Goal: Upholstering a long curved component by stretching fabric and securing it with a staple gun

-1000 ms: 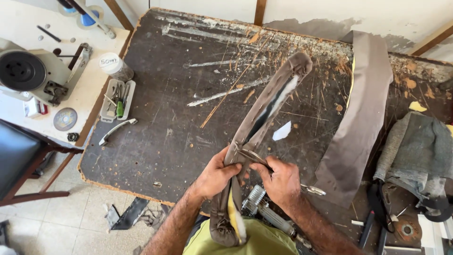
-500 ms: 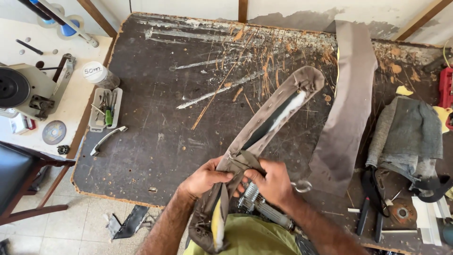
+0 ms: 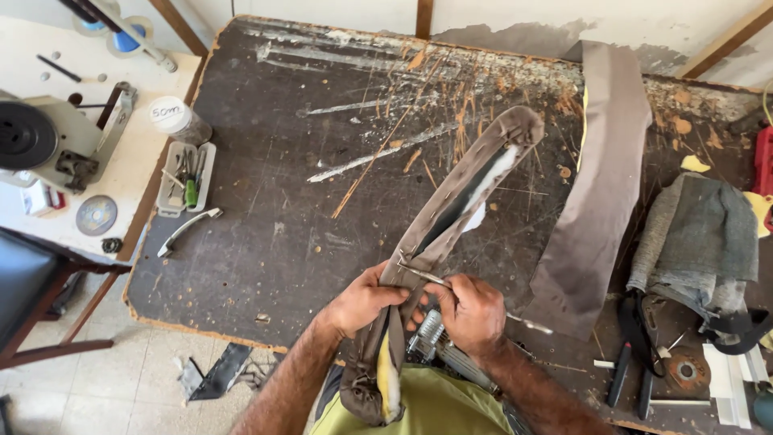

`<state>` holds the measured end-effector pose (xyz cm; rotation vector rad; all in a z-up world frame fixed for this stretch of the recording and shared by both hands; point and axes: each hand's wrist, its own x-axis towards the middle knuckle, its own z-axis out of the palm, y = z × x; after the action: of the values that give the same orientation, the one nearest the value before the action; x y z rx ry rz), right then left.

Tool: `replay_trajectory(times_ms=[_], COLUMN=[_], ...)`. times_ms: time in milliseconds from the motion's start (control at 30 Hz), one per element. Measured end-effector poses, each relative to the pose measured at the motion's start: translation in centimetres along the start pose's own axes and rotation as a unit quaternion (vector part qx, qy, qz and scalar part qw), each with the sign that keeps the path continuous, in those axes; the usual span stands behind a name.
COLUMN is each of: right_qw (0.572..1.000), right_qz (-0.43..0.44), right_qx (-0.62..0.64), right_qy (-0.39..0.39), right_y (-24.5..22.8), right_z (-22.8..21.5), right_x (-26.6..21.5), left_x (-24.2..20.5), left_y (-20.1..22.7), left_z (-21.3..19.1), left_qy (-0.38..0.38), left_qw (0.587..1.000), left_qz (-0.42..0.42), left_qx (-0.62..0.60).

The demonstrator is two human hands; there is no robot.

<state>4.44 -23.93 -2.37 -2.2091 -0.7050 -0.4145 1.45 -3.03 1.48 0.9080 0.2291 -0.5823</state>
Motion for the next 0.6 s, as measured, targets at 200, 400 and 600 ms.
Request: replay_trajectory(times_ms=[200, 400, 600], right_qw=[0.999, 0.998, 0.989], right_qz=[0.0, 0.032, 0.134], right_qx=[-0.022, 0.01, -0.016], right_qy=[-0.033, -0.05, -0.064], right_y=[0.6, -1.7, -0.6], right_z=[0.0, -0.7, 0.9], right_x=[1.0, 2.2, 1.4], left_x=[-0.1, 0.3, 0.6], left_y=[-1.2, -0.5, -1.3], left_z=[-1.6, -1.2, -0.9], left_qy=[-0.068, -0.075, 0.022], left_qw=[0.996, 0.997, 0.999], left_qz=[0.003, 0.013, 0.019], left_qx=[-0.056, -0.012, 0.034])
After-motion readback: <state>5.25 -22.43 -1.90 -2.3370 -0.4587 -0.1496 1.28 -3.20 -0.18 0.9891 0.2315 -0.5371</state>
